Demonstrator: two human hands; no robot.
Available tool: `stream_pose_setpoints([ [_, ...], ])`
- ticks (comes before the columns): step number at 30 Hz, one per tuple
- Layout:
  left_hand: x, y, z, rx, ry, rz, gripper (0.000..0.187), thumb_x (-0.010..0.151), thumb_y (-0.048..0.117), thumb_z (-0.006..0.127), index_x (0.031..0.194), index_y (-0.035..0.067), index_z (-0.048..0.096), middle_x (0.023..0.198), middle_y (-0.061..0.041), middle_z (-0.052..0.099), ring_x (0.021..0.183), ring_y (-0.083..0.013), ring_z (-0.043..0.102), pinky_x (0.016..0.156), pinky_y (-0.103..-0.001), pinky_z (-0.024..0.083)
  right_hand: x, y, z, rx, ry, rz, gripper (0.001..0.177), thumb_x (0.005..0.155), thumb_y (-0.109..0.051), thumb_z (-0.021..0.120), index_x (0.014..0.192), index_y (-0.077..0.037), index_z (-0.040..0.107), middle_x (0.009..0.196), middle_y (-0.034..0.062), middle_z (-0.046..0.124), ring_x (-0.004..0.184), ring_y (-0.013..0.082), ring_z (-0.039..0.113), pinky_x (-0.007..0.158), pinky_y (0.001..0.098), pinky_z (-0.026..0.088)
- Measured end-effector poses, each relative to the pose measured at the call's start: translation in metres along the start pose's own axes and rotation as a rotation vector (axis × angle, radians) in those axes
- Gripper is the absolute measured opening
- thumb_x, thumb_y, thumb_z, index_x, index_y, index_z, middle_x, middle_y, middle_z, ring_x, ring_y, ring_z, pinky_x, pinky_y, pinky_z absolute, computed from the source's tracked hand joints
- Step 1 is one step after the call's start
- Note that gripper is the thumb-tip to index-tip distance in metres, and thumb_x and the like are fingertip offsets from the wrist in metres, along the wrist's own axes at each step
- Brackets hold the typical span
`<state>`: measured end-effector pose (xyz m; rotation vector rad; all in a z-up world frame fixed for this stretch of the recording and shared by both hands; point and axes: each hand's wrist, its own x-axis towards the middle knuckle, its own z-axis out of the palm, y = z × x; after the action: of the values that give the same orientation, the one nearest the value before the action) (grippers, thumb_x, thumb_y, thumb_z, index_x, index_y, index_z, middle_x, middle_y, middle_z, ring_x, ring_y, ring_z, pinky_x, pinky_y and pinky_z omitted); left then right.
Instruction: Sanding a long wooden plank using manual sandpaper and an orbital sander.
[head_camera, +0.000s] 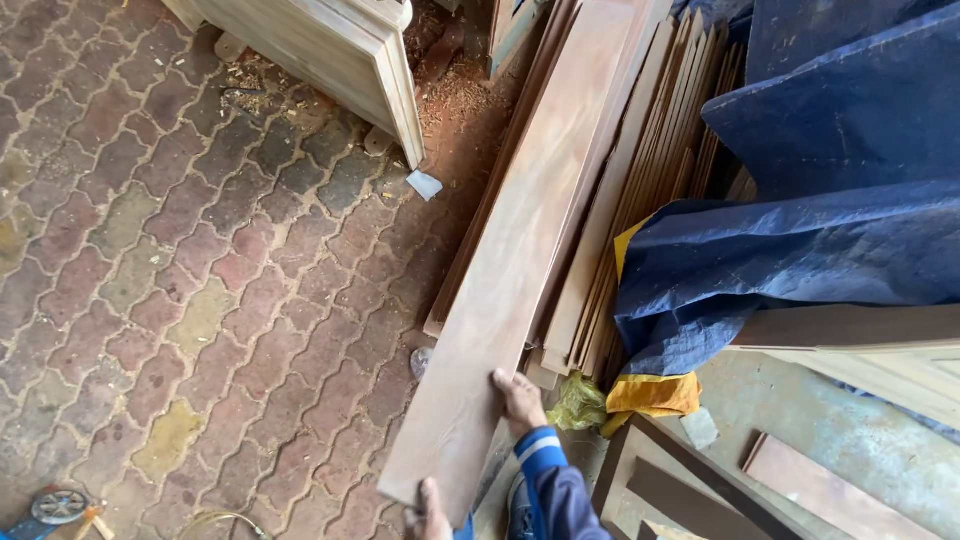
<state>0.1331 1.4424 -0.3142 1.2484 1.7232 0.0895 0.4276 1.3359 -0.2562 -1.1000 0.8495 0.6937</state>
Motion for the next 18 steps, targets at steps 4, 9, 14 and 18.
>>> stream_pose_setpoints([
  [4,-0.032,0.076,0.055,-0.088,-0.186,-0.098,0.066,0.086,0.049,0.077,0.125,-0.002,0.062,0.118,-0.02,0.072,0.102,-0.0287,0.069,0.086,-0.045,0.056,0.058,-0.016,-0.024,0.0,0.009,-0.21,0.019,0.093,-0.019,0.074,0.104,-0.003,0.075,0.094,0.0012,0.075,0.083,0.013,0.067,0.074,0.0289,0.056],
  [9,-0.051,0.152,0.109,-0.137,-0.424,-0.268,0.068,0.086,0.048,0.07,0.134,0.006,0.048,0.135,-0.012,0.06,0.111,-0.028,0.063,0.081,-0.051,0.056,0.07,-0.047,-0.043,-0.14,0.082,-0.149,0.026,0.097,-0.026,0.072,0.116,-0.008,0.075,0.092,0.0008,0.07,0.08,0.0144,0.061,0.069,0.0322,0.054],
  [14,-0.016,0.146,0.198,-0.11,-0.465,-0.094,0.057,0.094,0.043,0.069,0.122,-0.003,0.052,0.127,-0.02,0.066,0.105,-0.0311,0.065,0.078,-0.046,0.057,0.027,-0.042,-0.021,-0.165,0.057,0.079,0.036,0.096,-0.031,0.069,0.127,-0.015,0.066,0.098,0.0005,0.071,0.084,0.0184,0.068,0.072,0.038,0.059],
  [18,-0.002,0.143,0.229,0.004,-0.655,-0.112,0.051,0.095,0.041,0.065,0.128,0.003,0.055,0.125,-0.012,0.065,0.105,-0.0227,0.063,0.082,-0.035,0.053,0.065,-0.009,-0.027,0.008,0.094,0.015,0.031,0.097,-0.031,0.067,0.118,-0.01,0.067,0.1,0.0035,0.075,0.085,0.0198,0.072,0.07,0.0401,0.06],
])
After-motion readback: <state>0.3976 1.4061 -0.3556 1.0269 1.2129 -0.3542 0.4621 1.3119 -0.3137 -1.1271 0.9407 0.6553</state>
